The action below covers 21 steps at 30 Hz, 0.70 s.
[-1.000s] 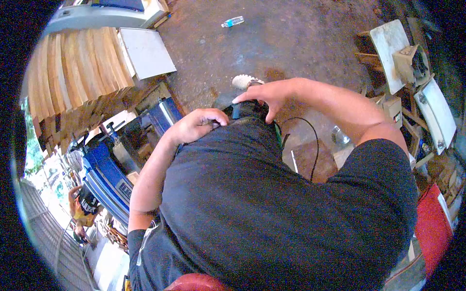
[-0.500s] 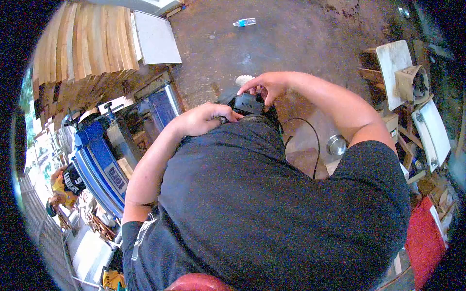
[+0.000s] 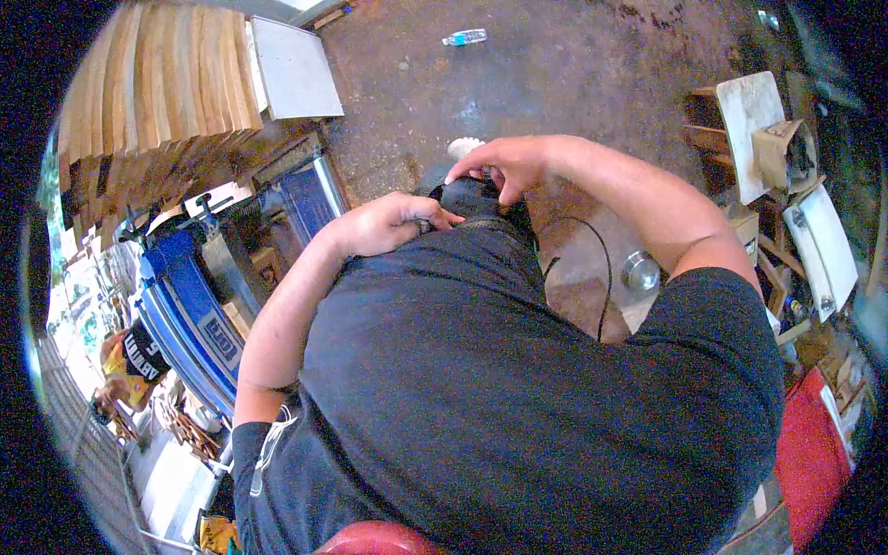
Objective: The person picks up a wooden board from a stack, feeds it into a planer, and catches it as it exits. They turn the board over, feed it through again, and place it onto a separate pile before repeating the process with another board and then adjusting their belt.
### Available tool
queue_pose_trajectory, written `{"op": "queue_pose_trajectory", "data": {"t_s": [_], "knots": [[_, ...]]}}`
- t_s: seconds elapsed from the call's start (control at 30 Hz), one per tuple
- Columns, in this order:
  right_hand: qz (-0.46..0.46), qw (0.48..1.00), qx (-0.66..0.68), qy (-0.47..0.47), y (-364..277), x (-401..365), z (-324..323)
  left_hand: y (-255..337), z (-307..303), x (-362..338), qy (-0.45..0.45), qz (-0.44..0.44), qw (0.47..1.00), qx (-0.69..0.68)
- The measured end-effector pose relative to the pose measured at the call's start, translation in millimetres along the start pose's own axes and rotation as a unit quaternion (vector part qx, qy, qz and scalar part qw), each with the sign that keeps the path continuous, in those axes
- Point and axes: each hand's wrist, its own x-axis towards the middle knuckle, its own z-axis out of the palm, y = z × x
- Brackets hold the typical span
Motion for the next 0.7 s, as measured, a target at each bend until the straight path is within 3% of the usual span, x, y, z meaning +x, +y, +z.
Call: {"op": "queue_pose_trajectory", "data": {"t_s": [0.23, 0.5, 0.7], "knots": [[-0.001, 1.000, -0.020, -0.010, -0.4, 5.9, -11.3, 1.5, -5.3, -0.4, 0.006, -0.017, 1.000, -0.018], [0.027, 0.997, 0.064, -0.023, 7.4, 3.2, -14.6, 3.9, -8.2, 2.1, 0.006, -0.026, 0.999, -0.025], [-0.006, 1.000, 0.012, -0.026, 23.6, 4.3, -12.9, -7.1, -3.3, 3.1, 0.069, -0.044, 0.996, -0.019]]}}
